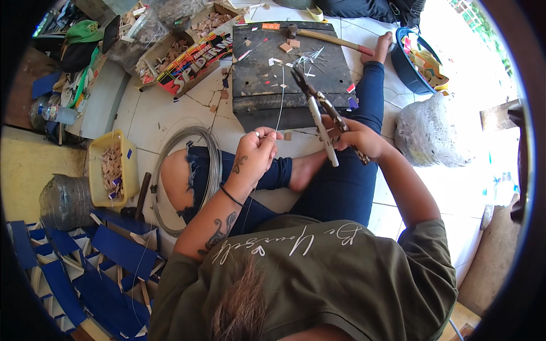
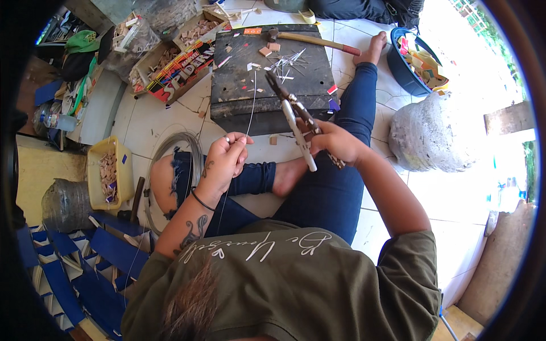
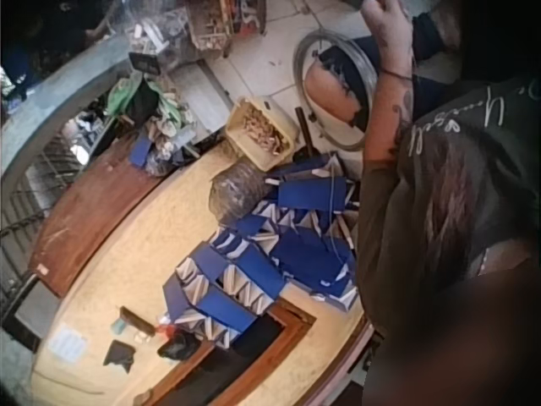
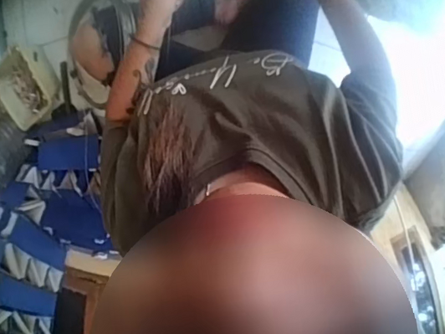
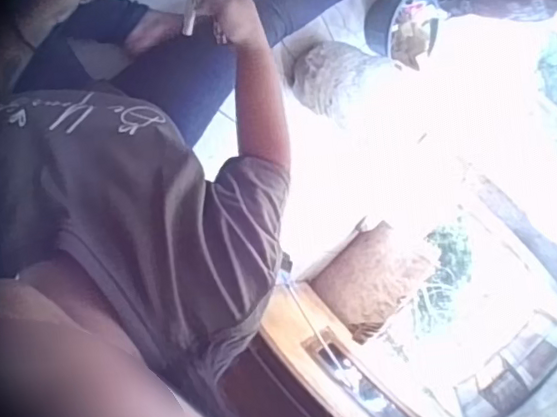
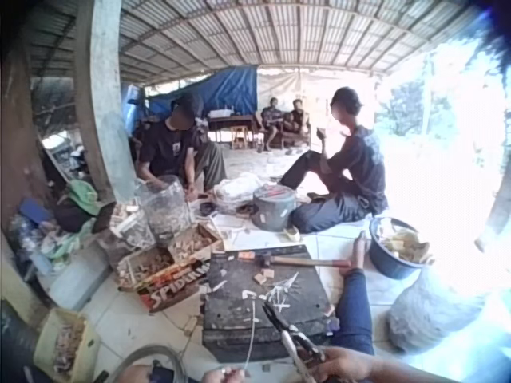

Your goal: The person sits on the floor and repeatedly cuts short lengths of metal wire using pliers. They hold the wire with one hand and use the pliers in the other hand to snip the wire, then place the cut pieces onto a nearby wooden board.

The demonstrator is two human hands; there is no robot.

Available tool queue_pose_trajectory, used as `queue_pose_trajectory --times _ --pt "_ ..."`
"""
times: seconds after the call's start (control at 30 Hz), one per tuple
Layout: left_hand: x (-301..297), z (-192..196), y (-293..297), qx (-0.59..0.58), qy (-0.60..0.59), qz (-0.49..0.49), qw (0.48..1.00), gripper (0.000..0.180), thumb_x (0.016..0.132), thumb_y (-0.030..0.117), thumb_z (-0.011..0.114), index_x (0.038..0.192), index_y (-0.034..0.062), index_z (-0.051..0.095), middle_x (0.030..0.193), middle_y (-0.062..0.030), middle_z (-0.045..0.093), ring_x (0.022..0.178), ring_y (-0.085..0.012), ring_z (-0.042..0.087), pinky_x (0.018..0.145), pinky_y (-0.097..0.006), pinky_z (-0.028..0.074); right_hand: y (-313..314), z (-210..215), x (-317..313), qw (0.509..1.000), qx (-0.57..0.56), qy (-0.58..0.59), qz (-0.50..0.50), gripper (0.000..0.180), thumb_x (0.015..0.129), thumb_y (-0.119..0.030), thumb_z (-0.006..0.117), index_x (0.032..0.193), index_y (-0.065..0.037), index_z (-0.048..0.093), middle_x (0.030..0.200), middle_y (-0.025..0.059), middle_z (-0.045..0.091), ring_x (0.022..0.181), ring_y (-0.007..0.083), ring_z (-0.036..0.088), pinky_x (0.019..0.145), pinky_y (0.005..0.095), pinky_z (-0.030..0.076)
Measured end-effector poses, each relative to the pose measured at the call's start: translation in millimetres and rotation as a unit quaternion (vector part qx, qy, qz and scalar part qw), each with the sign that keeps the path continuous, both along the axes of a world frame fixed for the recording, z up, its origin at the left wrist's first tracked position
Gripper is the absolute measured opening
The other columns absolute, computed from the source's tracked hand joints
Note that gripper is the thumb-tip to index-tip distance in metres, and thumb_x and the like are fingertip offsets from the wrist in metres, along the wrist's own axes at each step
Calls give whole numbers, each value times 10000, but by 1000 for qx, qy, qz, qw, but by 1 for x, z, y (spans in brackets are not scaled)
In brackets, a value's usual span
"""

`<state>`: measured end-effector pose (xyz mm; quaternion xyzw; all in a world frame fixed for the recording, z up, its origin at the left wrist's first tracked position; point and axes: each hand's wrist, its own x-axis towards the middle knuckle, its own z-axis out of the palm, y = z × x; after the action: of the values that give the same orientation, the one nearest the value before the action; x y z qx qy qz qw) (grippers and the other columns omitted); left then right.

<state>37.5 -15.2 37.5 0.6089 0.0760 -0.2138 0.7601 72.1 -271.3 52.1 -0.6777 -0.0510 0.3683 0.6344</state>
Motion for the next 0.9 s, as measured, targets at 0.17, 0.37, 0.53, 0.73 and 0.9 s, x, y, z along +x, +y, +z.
queue_pose_trajectory --times 0.17,0.37,0.53,0.73,0.9 --pt "6 1 0 -7 4 -1 1000 179 938 156 446 924 11 548 573 40 417 387 -7 327 342 -152 265 6 7 -14 999 7 23 29 843 594 -14 495 1399 -14 249 1272 140 447 1126 217 453 928 297 384" --pt "7 1 -6 11 -21 -20 1000 187 937 155 447 927 5 559 574 39 424 394 -9 318 348 -157 256 9 11 -13 997 -59 -16 55 825 610 -10 486 1402 -39 258 1233 118 467 1047 187 471 860 277 408" --pt "8 3 -9 63 -77 -23 995 193 937 147 443 930 4 573 566 41 423 405 -9 317 361 -159 258 10 15 -10 993 -91 -34 60 727 639 -18 484 1349 -21 331 1115 94 512 937 160 487 755 256 432" --pt "8 3 -12 72 -105 -12 992 192 934 144 443 930 8 578 563 47 421 419 -6 322 373 -161 258 11 6 -17 999 -16 -28 -20 544 671 -77 510 1203 21 458 884 75 556 887 173 544 800 259 424" --pt "11 -1 -14 91 -117 -8 989 189 931 141 445 929 6 577 567 46 432 425 -8 328 381 -163 261 14 -13 -13 998 -8 51 33 337 687 -84 522 1004 26 552 906 91 585 886 172 558 803 270 429"
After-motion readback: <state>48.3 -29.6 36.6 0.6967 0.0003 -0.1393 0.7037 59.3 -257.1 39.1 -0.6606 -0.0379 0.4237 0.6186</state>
